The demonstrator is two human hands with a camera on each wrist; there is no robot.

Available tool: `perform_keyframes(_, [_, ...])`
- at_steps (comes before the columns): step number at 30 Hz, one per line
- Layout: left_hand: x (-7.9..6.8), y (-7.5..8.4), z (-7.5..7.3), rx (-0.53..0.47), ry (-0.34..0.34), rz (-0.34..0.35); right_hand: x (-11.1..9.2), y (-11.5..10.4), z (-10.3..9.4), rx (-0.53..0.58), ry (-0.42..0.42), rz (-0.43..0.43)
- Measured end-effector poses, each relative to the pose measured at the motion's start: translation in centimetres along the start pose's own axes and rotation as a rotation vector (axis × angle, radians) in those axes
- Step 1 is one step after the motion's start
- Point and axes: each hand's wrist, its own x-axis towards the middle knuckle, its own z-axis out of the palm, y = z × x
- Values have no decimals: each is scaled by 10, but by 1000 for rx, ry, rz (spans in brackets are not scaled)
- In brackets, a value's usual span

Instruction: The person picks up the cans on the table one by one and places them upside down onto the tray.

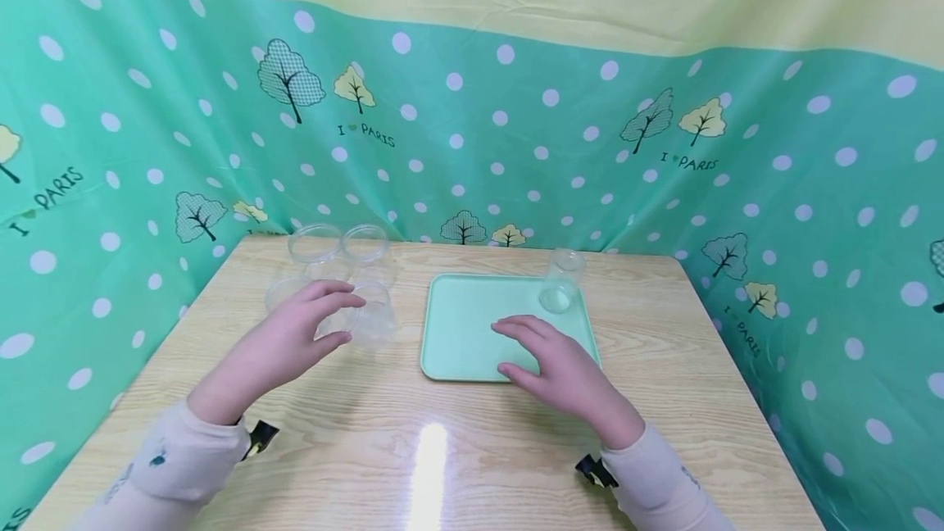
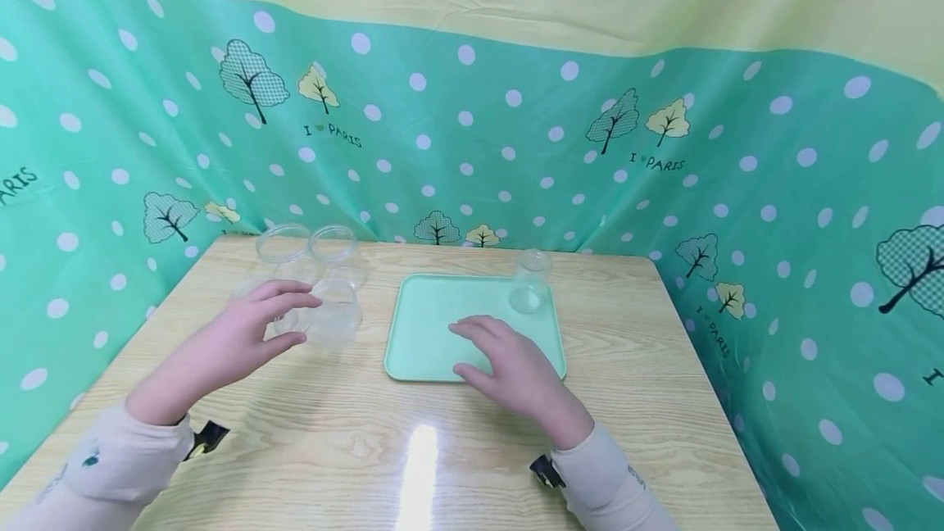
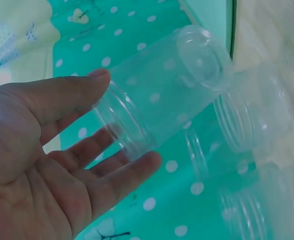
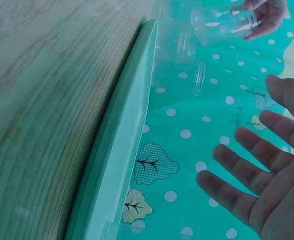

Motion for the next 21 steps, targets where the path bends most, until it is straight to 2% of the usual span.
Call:
perform_keyframes(11, [15, 12, 39, -141, 133, 86, -1, 1, -4, -13, -8, 21])
perform_keyframes(21, [27, 31, 53, -326, 144, 47, -2, 3, -6, -13, 12, 37])
